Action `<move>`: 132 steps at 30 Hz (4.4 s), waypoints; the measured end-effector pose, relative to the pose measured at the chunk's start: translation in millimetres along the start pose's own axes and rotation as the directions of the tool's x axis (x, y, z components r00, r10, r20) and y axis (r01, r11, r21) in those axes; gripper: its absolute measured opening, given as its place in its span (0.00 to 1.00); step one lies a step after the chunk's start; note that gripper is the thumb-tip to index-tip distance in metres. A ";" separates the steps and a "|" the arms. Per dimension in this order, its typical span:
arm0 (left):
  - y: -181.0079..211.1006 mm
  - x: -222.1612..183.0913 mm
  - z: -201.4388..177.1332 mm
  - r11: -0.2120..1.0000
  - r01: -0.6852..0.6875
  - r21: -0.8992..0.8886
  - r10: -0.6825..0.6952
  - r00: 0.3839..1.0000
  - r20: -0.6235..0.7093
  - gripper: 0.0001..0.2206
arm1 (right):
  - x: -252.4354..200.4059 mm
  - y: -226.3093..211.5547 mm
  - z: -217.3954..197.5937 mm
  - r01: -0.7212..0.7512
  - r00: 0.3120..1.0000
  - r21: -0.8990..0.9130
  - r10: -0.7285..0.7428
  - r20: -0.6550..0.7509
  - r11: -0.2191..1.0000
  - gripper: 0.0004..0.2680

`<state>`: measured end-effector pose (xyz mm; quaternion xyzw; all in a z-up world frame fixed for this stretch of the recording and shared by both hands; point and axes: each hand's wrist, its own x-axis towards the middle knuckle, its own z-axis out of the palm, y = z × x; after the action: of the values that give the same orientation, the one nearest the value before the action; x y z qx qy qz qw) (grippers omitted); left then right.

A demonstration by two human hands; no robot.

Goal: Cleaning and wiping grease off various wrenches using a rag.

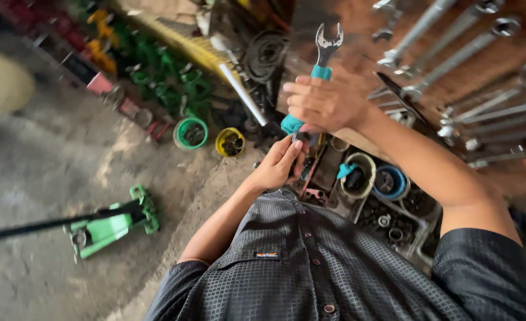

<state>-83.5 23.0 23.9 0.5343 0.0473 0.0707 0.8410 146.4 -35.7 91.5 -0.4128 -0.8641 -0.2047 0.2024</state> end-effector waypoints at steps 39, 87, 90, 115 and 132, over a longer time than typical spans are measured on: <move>45.9 95.9 -13.5 0.843 -0.125 0.524 -0.200 0.830 0.520 0.13 | -89.8 -9.8 -104.8 -0.746 0.308 -0.495 0.890 0.337 0.446 0.16; -27.0 112.9 30.1 0.972 0.005 0.234 -0.095 0.922 0.375 0.11 | -38.5 -79.7 3.9 -0.178 -0.235 0.984 0.972 -0.025 -0.017 0.15; -29.1 123.4 39.0 0.985 0.034 0.171 -0.096 0.924 0.370 0.11 | -60.3 -81.5 8.5 -0.251 -0.170 0.967 0.985 -0.005 -0.038 0.16; 24.7 227.1 46.3 0.863 -0.348 0.367 0.194 0.898 0.394 0.16 | -93.5 -70.6 -18.2 0.066 -0.310 0.962 0.911 0.272 -0.265 0.13; 30.8 284.8 1.6 0.994 -0.052 0.098 0.052 0.999 0.005 0.11 | -96.3 -113.9 -15.3 -0.175 -0.086 0.858 0.875 0.476 -0.483 0.13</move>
<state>195.3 82.7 51.4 0.5763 0.0359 0.0897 0.8115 114.0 -170.0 33.1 -0.5607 -0.1150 0.3954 0.7183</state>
